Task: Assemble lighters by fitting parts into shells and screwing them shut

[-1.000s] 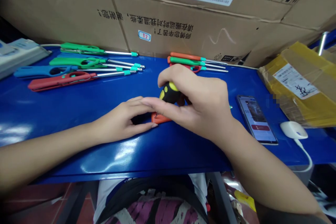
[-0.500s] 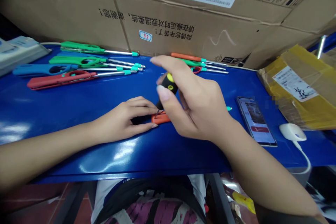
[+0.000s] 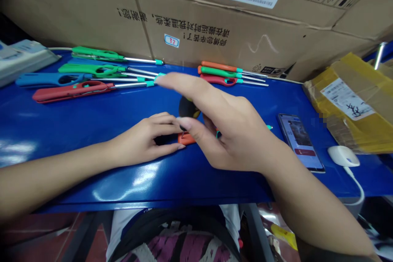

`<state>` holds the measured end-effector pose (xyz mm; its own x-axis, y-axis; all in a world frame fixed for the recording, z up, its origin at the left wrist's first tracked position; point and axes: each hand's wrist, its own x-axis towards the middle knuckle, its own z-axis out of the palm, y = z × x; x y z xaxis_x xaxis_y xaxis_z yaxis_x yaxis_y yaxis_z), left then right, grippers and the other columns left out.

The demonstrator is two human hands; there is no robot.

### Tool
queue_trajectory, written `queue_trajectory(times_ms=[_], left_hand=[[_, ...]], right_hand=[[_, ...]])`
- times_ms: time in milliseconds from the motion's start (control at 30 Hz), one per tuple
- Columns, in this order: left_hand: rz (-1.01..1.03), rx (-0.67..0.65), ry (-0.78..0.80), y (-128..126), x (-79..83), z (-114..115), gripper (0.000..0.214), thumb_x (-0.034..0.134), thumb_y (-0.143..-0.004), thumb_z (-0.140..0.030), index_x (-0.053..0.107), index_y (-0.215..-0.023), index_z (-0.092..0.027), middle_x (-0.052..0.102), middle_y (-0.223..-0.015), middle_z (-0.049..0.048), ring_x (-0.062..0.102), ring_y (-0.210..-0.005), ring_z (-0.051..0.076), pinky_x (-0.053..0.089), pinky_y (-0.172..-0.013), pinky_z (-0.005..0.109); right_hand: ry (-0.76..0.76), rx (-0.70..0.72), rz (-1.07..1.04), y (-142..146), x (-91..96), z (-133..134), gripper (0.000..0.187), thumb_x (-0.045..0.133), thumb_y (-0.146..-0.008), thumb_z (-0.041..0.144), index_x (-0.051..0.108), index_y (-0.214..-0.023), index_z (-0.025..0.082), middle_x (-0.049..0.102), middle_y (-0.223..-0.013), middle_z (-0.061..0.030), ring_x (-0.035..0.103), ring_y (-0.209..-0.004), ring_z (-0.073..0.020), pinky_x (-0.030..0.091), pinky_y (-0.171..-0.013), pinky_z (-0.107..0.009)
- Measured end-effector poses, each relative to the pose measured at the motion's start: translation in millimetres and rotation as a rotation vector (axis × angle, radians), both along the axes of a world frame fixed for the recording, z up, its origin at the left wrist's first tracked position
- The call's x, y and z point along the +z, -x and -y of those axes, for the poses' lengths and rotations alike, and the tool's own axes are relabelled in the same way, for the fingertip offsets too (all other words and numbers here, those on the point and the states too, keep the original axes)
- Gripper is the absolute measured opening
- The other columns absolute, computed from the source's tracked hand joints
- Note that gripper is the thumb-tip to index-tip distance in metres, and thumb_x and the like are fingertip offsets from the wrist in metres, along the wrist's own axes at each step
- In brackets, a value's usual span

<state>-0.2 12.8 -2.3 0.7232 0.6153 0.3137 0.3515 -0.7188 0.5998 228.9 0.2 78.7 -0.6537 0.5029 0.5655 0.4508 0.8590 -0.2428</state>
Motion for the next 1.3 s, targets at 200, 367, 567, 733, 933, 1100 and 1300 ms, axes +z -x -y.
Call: queue_trajectory(times_ms=[200,367,567,733,933,1100,1300], left_hand=[[-0.003,0.005,-0.012,-1.1,-0.9,-0.2,0.03,0.067,-0.095,-0.028,0.07,-0.123,-0.018,0.07,-0.112,0.0071,0.063,-0.106,0.023,0.046,-0.096,0.038],[-0.013,-0.007,0.023,-0.6,-0.2,-0.7,0.029,0.066,-0.096,-0.028,0.068,-0.123,-0.02,0.068,-0.112,0.0054,0.061,-0.106,0.021,0.044,-0.097,0.037],[-0.107,0.002,0.015,-1.4,3.2,2.0,0.026,0.062,-0.098,-0.029,0.069,-0.124,-0.024,0.064,-0.112,0.0046,0.058,-0.108,0.022,0.043,-0.095,0.037],[-0.131,0.026,0.011,-2.1,5.6,5.2,0.029,0.06,-0.099,-0.03,0.068,-0.126,-0.023,0.063,-0.113,0.0055,0.057,-0.107,0.024,0.042,-0.096,0.039],[-0.11,0.03,0.011,-2.1,2.9,4.5,0.033,0.061,-0.098,-0.03,0.066,-0.13,-0.025,0.065,-0.117,0.0058,0.057,-0.11,0.025,0.042,-0.099,0.041],[-0.125,0.034,0.024,-2.6,2.8,4.5,0.035,0.061,-0.098,-0.031,0.065,-0.132,-0.024,0.064,-0.115,0.0055,0.058,-0.108,0.023,0.043,-0.098,0.04],[-0.102,0.034,0.009,-2.8,1.1,4.2,0.037,0.062,-0.098,-0.03,0.064,-0.133,-0.023,0.064,-0.121,0.0074,0.057,-0.113,0.025,0.042,-0.101,0.042]], right_hand=[[-0.116,-0.199,-0.013,3.3,0.5,1.2,0.034,0.064,-0.096,0.036,0.058,-0.129,0.029,0.073,-0.122,-0.001,0.074,-0.103,-0.0238,0.063,-0.082,-0.034],[0.101,0.029,-0.082,1.3,-1.3,1.5,0.047,0.05,-0.098,0.017,0.049,-0.143,0.027,0.063,-0.141,-0.0028,0.07,-0.111,-0.0205,0.06,-0.093,-0.036],[-0.155,-0.111,-0.089,5.5,-5.8,1.5,0.033,0.071,-0.09,0.025,0.063,-0.122,0.031,0.077,-0.109,0.0009,0.075,-0.093,-0.021,0.063,-0.083,-0.033],[0.073,-0.011,-0.064,4.4,1.4,3.8,0.049,0.047,-0.1,0.021,0.047,-0.149,0.024,0.063,-0.144,-0.003,0.067,-0.121,-0.0233,0.057,-0.102,-0.04],[-0.139,-0.145,-0.047,5.6,1.8,3.5,0.032,0.067,-0.095,0.03,0.065,-0.127,0.033,0.077,-0.118,0.0004,0.075,-0.106,-0.0243,0.062,-0.093,-0.036],[0.07,-0.011,-0.072,2.7,1.6,0.4,0.046,0.047,-0.101,0.023,0.049,-0.147,0.028,0.061,-0.147,-0.0026,0.065,-0.126,-0.0241,0.056,-0.107,-0.042],[-0.13,-0.16,-0.055,3.1,0.7,-2.1,0.027,0.065,-0.095,0.032,0.063,-0.122,0.029,0.076,-0.117,-0.0013,0.075,-0.1,-0.0228,0.063,-0.088,-0.036]])
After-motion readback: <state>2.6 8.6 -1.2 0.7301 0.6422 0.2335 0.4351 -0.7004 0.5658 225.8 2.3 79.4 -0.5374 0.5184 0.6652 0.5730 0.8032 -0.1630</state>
